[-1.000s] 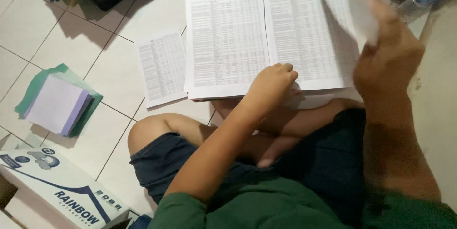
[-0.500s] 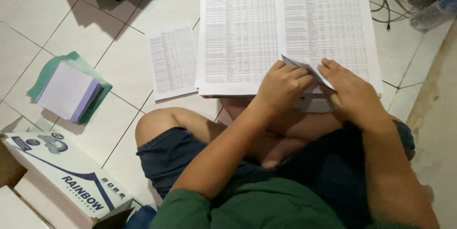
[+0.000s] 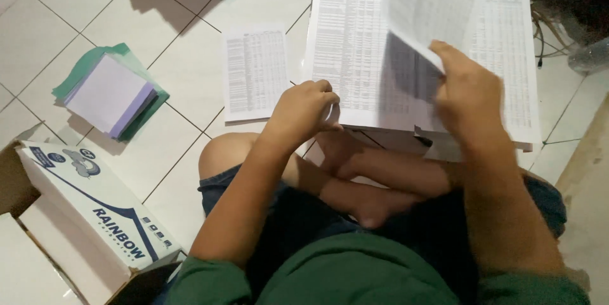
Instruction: A person sitting on the floor flips through a large stack of printed documents, searching through the pages.
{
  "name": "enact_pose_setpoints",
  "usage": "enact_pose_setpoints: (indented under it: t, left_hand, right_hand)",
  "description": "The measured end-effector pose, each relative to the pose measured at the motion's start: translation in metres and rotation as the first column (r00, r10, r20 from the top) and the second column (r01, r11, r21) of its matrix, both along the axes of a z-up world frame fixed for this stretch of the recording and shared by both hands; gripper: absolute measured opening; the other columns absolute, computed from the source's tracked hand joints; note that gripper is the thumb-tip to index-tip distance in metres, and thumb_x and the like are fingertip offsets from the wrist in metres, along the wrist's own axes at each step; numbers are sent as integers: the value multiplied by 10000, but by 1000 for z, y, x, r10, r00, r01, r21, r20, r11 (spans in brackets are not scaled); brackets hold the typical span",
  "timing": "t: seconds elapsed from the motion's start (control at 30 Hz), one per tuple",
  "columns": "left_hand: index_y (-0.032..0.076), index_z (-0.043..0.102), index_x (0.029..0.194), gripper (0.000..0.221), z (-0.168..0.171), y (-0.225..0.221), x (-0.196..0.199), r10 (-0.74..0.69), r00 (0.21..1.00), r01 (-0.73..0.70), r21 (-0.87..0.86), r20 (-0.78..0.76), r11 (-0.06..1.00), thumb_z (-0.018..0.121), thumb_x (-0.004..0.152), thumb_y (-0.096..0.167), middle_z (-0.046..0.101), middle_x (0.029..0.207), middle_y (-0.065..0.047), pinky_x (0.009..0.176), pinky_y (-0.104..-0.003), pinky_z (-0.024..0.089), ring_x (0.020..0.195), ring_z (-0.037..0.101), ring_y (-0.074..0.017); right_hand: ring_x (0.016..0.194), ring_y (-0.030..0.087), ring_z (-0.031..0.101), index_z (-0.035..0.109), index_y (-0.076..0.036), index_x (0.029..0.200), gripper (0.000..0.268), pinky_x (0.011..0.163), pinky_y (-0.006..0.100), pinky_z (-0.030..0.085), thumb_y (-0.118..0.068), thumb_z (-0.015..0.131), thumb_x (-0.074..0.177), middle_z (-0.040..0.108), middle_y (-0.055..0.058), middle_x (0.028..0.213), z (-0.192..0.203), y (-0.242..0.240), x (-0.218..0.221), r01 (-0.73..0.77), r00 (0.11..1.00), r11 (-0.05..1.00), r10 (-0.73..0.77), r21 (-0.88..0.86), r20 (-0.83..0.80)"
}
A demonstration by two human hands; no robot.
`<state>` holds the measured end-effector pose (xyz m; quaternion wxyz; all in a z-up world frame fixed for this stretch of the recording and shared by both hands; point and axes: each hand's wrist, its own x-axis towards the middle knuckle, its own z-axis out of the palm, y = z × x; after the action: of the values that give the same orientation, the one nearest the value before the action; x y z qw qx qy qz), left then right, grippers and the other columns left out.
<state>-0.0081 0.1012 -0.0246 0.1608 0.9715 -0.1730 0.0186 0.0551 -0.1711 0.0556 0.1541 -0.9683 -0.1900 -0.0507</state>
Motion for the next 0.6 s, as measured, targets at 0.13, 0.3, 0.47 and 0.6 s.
enact_pose_setpoints:
  t: [0.13, 0.3, 0.47, 0.6]
  left_hand:
    - [144, 794, 955, 334, -11, 3, -7, 38, 994, -41, 29, 101, 999, 887, 728, 372, 738, 1034, -43, 738, -403, 594, 891, 724, -283]
    - [243, 792, 793, 77, -30, 14, -23, -18, 924, 2, 43, 382, 999, 790, 777, 167, 705, 675, 32, 652, -357, 547, 629, 682, -226]
    - [269, 734, 912, 122, -58, 12, -24, 36, 780, -25, -27, 625, 999, 749, 860, 159, 704, 808, 79, 860, -354, 473, 808, 676, -149]
    - [237, 749, 1012, 127, -32, 5, -25, 88, 705, -30, -95, 704, 995, 728, 911, 163, 739, 933, 58, 901, -408, 448, 965, 678, -186]
  right_hand:
    - [1222, 236, 677, 638, -171, 1401, 481, 925, 400, 562, -80, 465, 960, 699, 56, 1378, -67, 44, 2, -201, 936, 974, 224, -108, 271]
    - [1190, 344, 685, 629, 7, 1327, 412, 953, 417, 557, 2, 513, 932, 691, 216, 1315, -43, 78, -56, -405, 895, 905, 422, -131, 143]
    - [1380, 405, 515, 500, 47, 1459, 555, 1090, 485, 465, -269, 447, 1006, 519, 278, 1497, -54, 69, -55, -420, 907, 906, 420, -43, -10]
    - [1276, 402, 599, 519, -62, 1487, 584, 987, 509, 532, -113, 495, 906, 523, 198, 1526, -65, 72, -46, -305, 946, 952, 302, -9, -118]
